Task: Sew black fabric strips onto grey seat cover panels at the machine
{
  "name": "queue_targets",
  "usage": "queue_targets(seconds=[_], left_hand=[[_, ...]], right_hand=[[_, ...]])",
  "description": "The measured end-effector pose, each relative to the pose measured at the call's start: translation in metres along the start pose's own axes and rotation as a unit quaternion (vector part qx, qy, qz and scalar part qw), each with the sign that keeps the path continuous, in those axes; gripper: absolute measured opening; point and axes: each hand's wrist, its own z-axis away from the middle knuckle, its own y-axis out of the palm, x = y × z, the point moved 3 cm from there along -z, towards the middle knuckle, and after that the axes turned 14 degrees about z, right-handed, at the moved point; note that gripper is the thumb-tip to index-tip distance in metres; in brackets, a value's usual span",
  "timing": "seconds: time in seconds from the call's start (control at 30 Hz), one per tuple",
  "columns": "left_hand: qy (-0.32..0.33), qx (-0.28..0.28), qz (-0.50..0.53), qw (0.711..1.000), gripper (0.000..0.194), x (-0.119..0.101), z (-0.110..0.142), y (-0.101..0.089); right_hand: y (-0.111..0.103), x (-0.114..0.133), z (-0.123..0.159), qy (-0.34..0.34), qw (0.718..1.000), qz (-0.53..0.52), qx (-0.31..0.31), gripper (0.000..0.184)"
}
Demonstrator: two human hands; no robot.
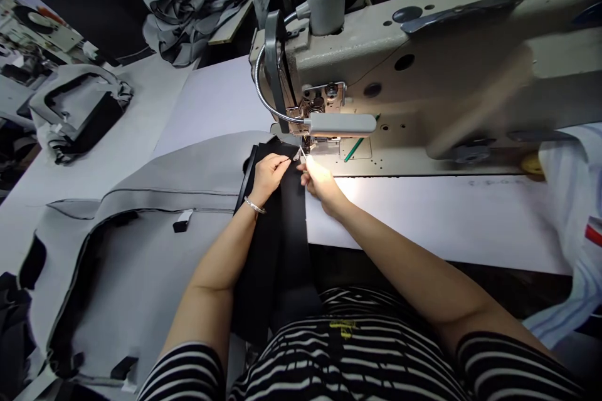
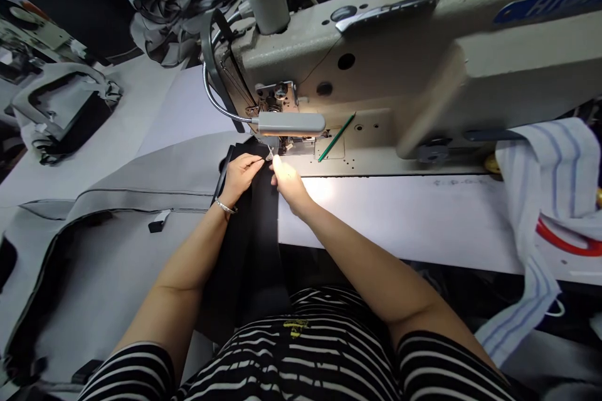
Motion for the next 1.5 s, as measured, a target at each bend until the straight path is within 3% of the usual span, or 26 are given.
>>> queue_targets(seconds=[0.1, 0.2, 0.37, 1.07, 1.5], left_hand=[[-0.003, -0.005, -0.016, 1.000, 0.015, 0.002, -0.001, 0.000], [0.005, -0.011, -0.020, 1.000, 0.016, 0.002, 0.000, 0.000], [0.023, -0.025, -0.033, 0.999, 0.016, 0.002, 0.001, 0.001], [0.056, -0.035, -0.085, 0.994, 0.015, -0.010, 0.005, 0.002], [0.088, -0.052, -0.110, 0.989, 0.016, -0.013, 0.009, 0.003]], right_hand=[[0.011, -0.006, 0.019, 0.110, 0.973, -0.162, 0.125, 0.037], [0.018, -0.010, 0.024, 0.165, 0.938, -0.245, 0.180, 0.033], [0.026, -0.012, 0.013, 0.186, 0.926, -0.282, 0.169, 0.035], [0.030, -0.010, 0.008, 0.183, 0.940, -0.261, 0.120, 0.036], [0.019, 0.001, -0.002, 0.187, 0.969, -0.136, 0.087, 0.039]])
